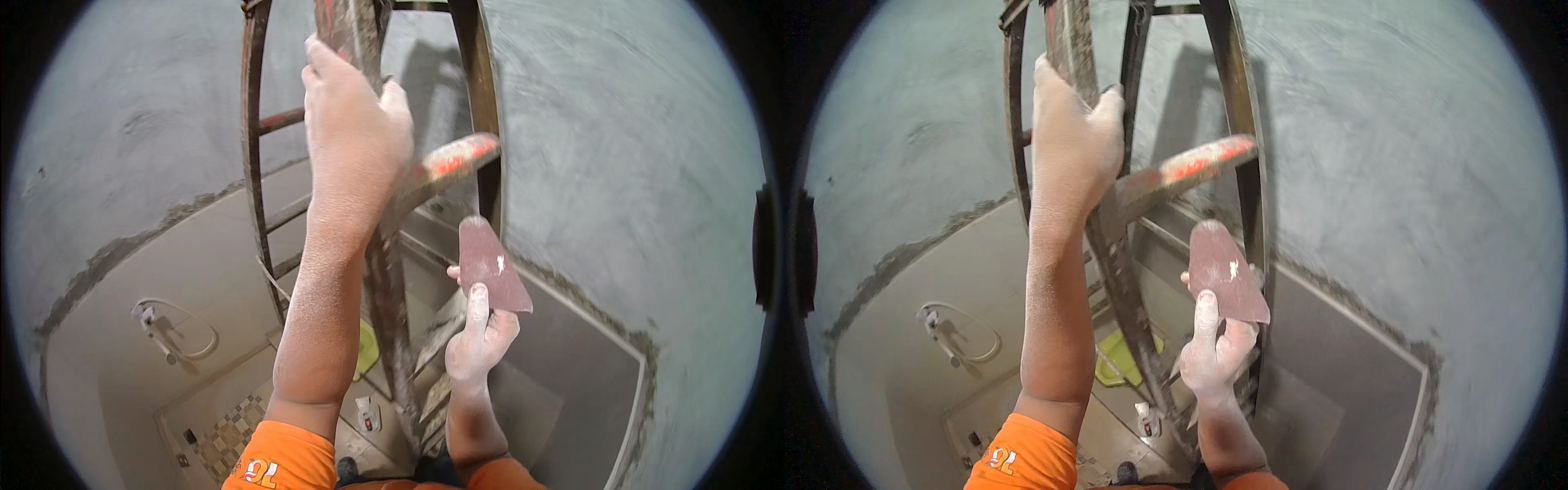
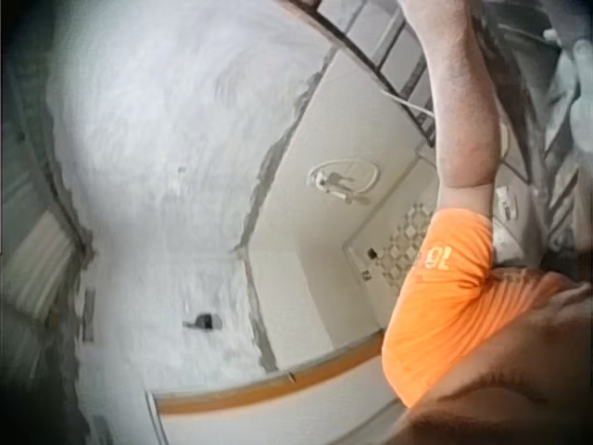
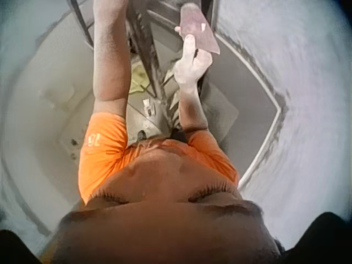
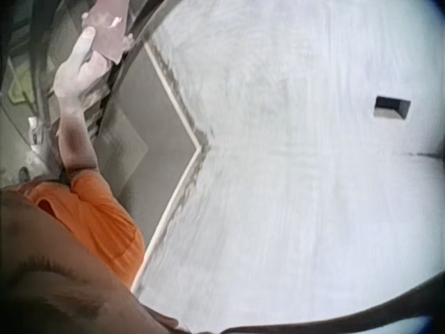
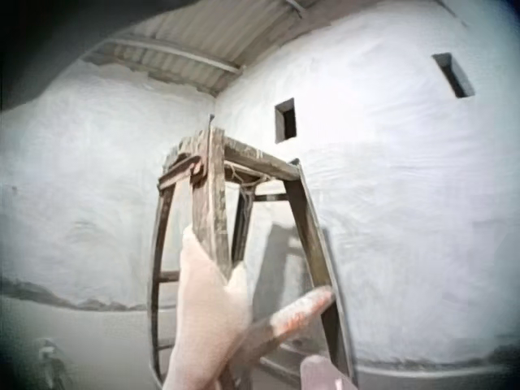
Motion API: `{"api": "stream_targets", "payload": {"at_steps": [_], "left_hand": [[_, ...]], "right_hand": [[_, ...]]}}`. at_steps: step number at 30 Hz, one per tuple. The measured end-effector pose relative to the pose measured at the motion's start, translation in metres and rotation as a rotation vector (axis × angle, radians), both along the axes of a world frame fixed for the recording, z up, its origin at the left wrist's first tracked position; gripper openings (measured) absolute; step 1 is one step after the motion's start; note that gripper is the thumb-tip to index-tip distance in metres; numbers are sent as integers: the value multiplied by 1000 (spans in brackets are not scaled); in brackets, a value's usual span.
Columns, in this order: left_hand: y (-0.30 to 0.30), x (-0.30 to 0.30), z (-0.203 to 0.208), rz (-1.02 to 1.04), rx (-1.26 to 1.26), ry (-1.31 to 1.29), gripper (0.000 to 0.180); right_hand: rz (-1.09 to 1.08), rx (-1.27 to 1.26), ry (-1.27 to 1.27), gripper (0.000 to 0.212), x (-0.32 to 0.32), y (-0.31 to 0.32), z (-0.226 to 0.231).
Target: The person sands the surface of a white wall around a rectangular opening using a piece of sandpaper held by hand. The person also climbs up and down a wooden ladder to reach different sections of the wall.
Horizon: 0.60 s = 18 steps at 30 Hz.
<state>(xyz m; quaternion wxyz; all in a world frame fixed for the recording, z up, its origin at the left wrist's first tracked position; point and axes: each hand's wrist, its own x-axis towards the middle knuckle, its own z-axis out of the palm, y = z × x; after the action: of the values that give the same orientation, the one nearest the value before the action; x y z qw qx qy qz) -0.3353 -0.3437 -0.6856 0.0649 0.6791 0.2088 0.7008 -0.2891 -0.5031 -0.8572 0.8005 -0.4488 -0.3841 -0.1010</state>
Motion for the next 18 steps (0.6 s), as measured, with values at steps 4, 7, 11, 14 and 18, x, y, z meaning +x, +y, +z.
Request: {"api": "stream_targets", "payload": {"at_steps": [4,7,11,14,18], "left_hand": [[-24,-65,-51,-202,164,120,71],[-15,-138,-103,-630,-37,246,53],[10,-234,-153,-1203,-759,244,40],[27,-277,-190,-1105,-813,162,36],[48,-305,-217,-942,-856,50,28]], "right_hand": [[-85,-35,-133,27,-53,6,-7],[56,-193,-129,21,-98,11,-11],[352,-394,-81,16,-154,38,-18],[433,-631,-254,22,-176,64,-32],[288,-657,-484,18,-189,103,-53]]}}
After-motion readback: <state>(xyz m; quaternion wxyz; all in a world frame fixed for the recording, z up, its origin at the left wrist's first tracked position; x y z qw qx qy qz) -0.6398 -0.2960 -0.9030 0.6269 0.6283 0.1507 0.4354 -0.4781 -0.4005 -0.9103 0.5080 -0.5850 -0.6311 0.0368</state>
